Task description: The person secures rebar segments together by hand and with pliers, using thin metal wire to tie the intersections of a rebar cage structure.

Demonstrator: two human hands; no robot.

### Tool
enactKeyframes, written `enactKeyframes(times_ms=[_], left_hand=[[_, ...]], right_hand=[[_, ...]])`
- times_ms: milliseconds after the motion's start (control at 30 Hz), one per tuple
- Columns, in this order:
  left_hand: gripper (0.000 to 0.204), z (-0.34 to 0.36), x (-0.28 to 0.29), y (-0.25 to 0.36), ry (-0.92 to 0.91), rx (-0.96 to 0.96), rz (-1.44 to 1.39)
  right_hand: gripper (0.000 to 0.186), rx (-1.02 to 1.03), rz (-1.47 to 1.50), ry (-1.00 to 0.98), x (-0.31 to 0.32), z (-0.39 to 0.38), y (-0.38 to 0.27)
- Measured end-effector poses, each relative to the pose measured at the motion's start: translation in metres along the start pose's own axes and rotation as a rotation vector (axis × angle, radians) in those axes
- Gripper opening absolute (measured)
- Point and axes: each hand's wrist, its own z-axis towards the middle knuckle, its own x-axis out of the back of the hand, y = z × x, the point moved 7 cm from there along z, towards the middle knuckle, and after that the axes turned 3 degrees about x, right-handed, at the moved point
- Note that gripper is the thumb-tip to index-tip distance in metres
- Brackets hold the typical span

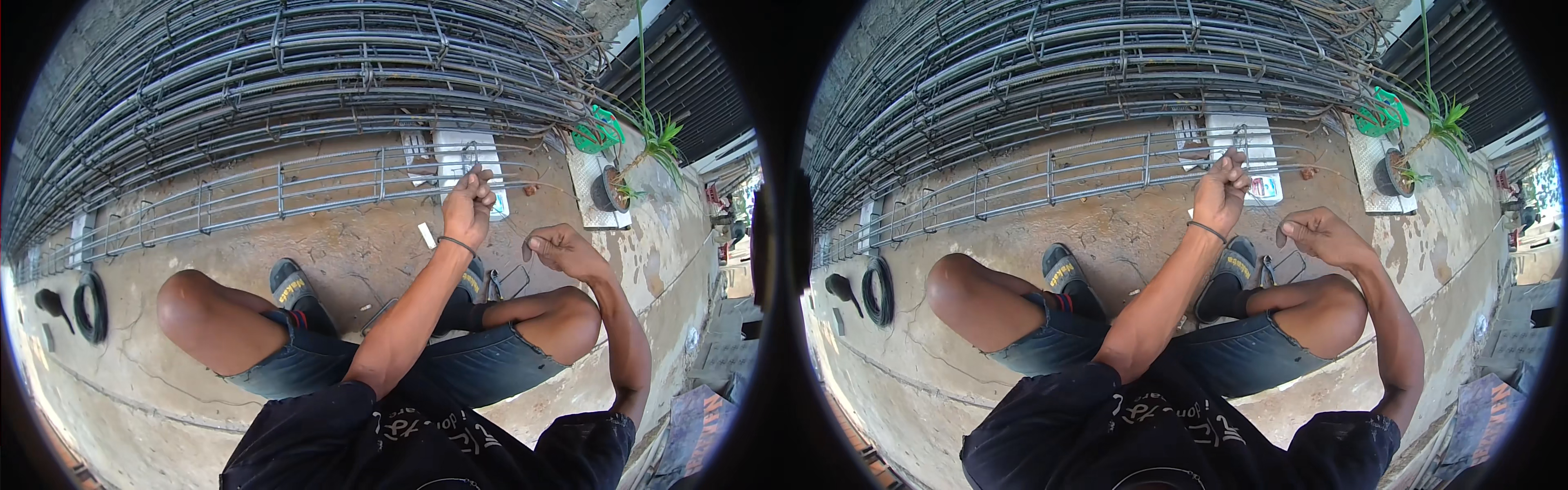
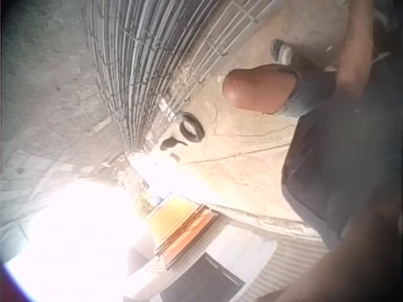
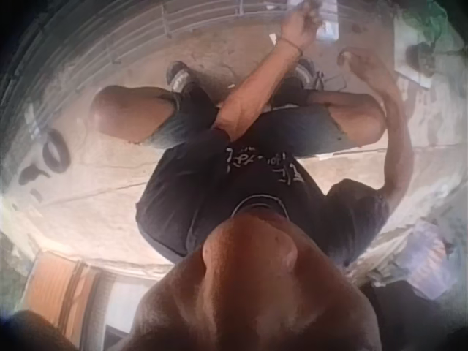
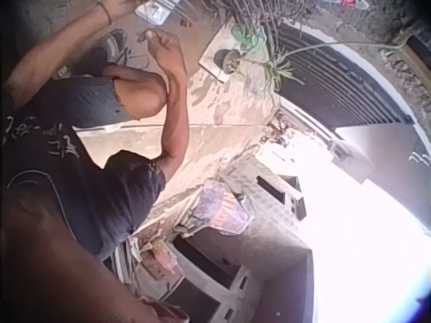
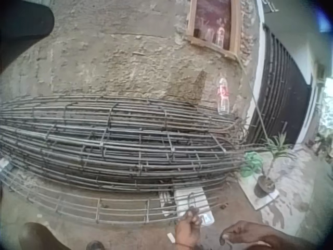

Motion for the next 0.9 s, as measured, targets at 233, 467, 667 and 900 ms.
enactKeyframes(times_ms=[233, 467, 667, 900], left_hand=[[0.023, -0.007, 0.021, 0.002, 0.074, -0.031, 0.274], [0.028, -0.019, 0.009, -0.010, -0.077, -0.113, 0.430], [0.041, -0.017, 0.032, 0.015, -0.020, -0.032, 0.240], [0.038, -0.028, 0.047, 0.047, 0.044, -0.223, 0.616]], right_hand=[[0.041, -0.155, 0.206, -0.113, -0.001, 0.010, 0.062], [0.033, 0.055, -0.607, -0.192, -0.023, 0.035, 0.029], [0.021, 0.023, -0.081, 0.063, -0.014, 0.079, 0.036], [0.027, -0.310, 0.360, -0.282, -0.045, 0.070, 0.042]])
